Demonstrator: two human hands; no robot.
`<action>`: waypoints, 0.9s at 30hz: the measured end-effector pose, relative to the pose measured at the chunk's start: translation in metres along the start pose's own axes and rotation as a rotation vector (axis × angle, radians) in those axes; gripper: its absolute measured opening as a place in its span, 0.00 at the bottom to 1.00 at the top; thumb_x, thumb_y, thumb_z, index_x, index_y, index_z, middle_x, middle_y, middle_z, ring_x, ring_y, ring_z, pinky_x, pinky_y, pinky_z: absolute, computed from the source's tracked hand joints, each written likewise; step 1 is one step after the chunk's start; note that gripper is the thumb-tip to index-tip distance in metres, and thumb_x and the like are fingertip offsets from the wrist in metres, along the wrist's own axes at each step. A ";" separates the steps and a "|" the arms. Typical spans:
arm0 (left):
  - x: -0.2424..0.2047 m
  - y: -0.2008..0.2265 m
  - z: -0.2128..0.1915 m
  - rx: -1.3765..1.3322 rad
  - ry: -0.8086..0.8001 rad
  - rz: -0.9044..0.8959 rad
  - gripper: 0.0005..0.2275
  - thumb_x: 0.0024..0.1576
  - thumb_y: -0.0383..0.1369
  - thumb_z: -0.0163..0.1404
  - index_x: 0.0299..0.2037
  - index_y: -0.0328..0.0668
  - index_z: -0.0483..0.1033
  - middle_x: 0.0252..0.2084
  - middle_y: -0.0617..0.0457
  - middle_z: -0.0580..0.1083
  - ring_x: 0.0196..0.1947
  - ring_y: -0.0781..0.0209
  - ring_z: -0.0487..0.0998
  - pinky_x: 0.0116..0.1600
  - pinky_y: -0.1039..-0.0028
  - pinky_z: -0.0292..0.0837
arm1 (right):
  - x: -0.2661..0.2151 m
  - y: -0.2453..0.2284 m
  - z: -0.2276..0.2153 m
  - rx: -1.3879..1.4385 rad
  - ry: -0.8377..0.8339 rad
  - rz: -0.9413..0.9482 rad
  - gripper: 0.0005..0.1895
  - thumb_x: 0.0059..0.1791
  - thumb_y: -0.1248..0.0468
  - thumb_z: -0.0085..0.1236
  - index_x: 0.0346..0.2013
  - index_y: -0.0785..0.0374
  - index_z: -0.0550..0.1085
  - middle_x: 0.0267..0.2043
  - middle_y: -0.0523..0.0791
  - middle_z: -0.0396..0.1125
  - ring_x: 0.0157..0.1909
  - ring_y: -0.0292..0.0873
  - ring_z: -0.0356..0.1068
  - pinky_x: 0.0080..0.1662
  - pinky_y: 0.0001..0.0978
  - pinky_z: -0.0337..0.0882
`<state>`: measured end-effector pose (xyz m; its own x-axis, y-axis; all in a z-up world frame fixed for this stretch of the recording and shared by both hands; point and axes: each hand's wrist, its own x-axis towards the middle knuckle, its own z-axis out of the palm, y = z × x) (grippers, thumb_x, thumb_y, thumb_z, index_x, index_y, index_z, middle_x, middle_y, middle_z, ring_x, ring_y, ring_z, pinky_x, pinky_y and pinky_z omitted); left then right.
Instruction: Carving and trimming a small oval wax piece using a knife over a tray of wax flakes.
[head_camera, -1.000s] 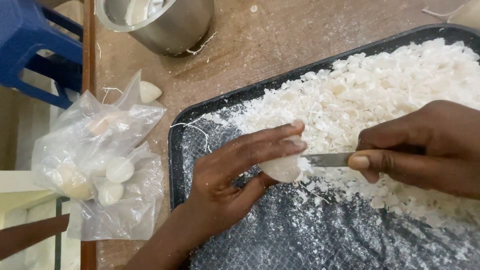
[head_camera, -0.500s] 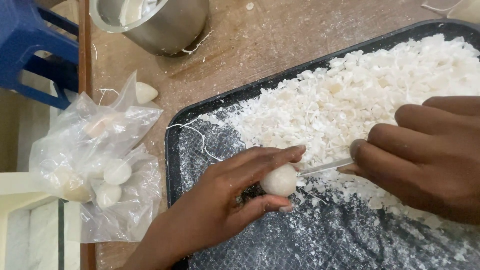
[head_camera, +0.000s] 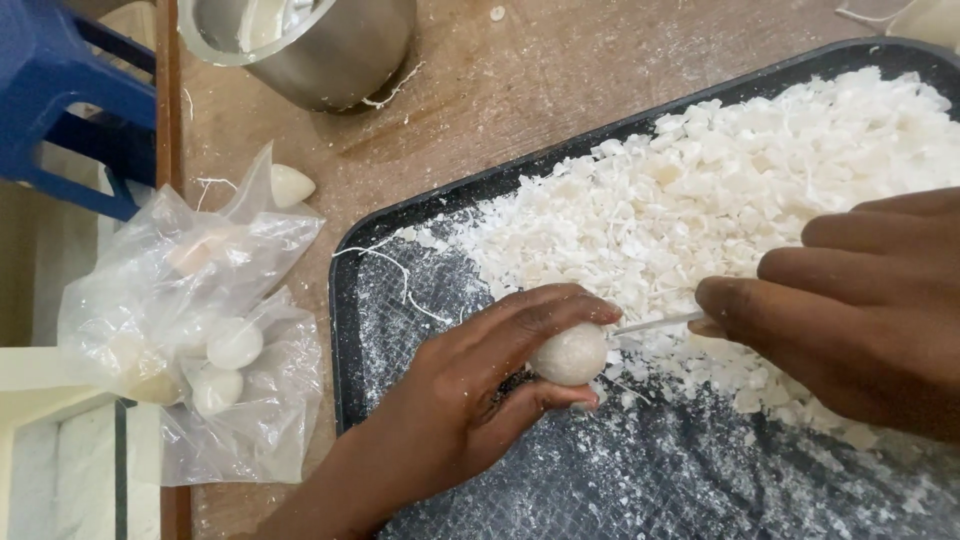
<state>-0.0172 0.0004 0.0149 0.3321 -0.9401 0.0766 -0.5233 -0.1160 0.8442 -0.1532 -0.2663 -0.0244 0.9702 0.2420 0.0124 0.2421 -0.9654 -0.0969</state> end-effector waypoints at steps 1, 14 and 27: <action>-0.001 -0.002 0.001 -0.001 -0.001 -0.001 0.22 0.60 0.32 0.58 0.65 0.47 0.71 0.66 0.46 0.74 0.64 0.49 0.80 0.64 0.62 0.81 | 0.001 0.001 0.000 0.001 -0.001 0.000 0.20 0.43 0.46 0.55 0.43 0.49 0.81 0.22 0.43 0.75 0.22 0.39 0.76 0.24 0.39 0.75; 0.000 0.001 0.006 0.226 0.250 0.293 0.22 0.61 0.27 0.60 0.65 0.43 0.69 0.66 0.48 0.73 0.65 0.53 0.79 0.65 0.69 0.80 | 0.021 -0.003 -0.026 0.839 -0.667 0.692 0.13 0.50 0.49 0.55 0.33 0.54 0.77 0.15 0.45 0.61 0.15 0.40 0.59 0.26 0.39 0.64; 0.002 -0.018 -0.002 -0.694 0.010 -0.365 0.26 0.63 0.43 0.53 0.63 0.26 0.71 0.44 0.36 0.81 0.38 0.59 0.84 0.41 0.74 0.83 | 0.010 0.010 -0.006 -0.074 0.068 -0.204 0.19 0.46 0.45 0.58 0.38 0.55 0.81 0.20 0.43 0.73 0.22 0.42 0.76 0.21 0.37 0.74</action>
<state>-0.0057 0.0013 0.0014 0.3973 -0.8778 -0.2674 0.2293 -0.1872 0.9552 -0.1411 -0.2740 -0.0188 0.8989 0.4285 0.0914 0.4312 -0.9022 -0.0118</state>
